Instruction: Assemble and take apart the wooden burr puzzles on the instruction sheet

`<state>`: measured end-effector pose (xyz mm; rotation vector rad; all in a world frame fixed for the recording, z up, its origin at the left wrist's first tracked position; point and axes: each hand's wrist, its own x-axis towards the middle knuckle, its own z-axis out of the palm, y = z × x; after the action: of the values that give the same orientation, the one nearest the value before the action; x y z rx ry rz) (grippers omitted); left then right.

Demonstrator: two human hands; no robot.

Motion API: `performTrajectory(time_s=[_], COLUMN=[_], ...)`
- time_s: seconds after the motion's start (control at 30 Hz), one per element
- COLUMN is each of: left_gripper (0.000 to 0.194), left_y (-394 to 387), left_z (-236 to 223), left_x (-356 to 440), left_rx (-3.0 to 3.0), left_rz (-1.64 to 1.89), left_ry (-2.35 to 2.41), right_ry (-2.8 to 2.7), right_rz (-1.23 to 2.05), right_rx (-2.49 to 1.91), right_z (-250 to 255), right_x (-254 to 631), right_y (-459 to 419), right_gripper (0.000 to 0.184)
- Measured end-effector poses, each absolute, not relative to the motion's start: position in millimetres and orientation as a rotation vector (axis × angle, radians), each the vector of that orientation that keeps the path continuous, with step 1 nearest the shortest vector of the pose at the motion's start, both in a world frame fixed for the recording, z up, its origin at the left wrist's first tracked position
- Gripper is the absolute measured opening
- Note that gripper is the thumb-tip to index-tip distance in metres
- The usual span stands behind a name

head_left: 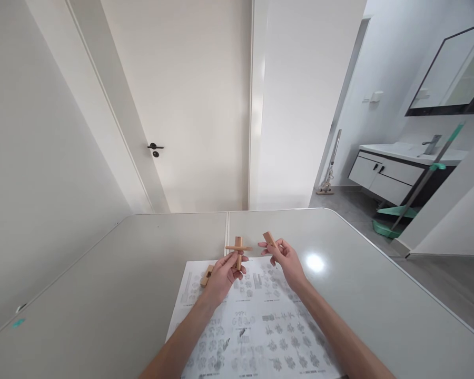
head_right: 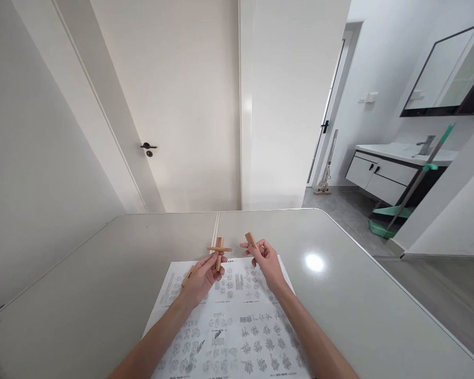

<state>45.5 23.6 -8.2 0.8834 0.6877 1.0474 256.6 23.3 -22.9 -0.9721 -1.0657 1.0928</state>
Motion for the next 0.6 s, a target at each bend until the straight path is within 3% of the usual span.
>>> performTrajectory(time_s=[0.23,0.47,0.6], left_gripper=[0.031,0.035,0.034], left_y=[24,23,23], left_z=[-14,-16,-20], left_x=[47,47,47], left_rx=[0.92,0.938,0.951], left_rz=[1.028,1.009,1.014], left_ry=[0.72,0.732,0.733], right_ry=[-1.087,-1.207,-1.102], right_rz=[1.2,1.008,1.169], right_rx=[-0.945,-1.051,-0.977], right_z=[-21,-22,-27], right_x=[246,250,249], right_y=[20,19,22], right_gripper=[0.045,0.045,0.044])
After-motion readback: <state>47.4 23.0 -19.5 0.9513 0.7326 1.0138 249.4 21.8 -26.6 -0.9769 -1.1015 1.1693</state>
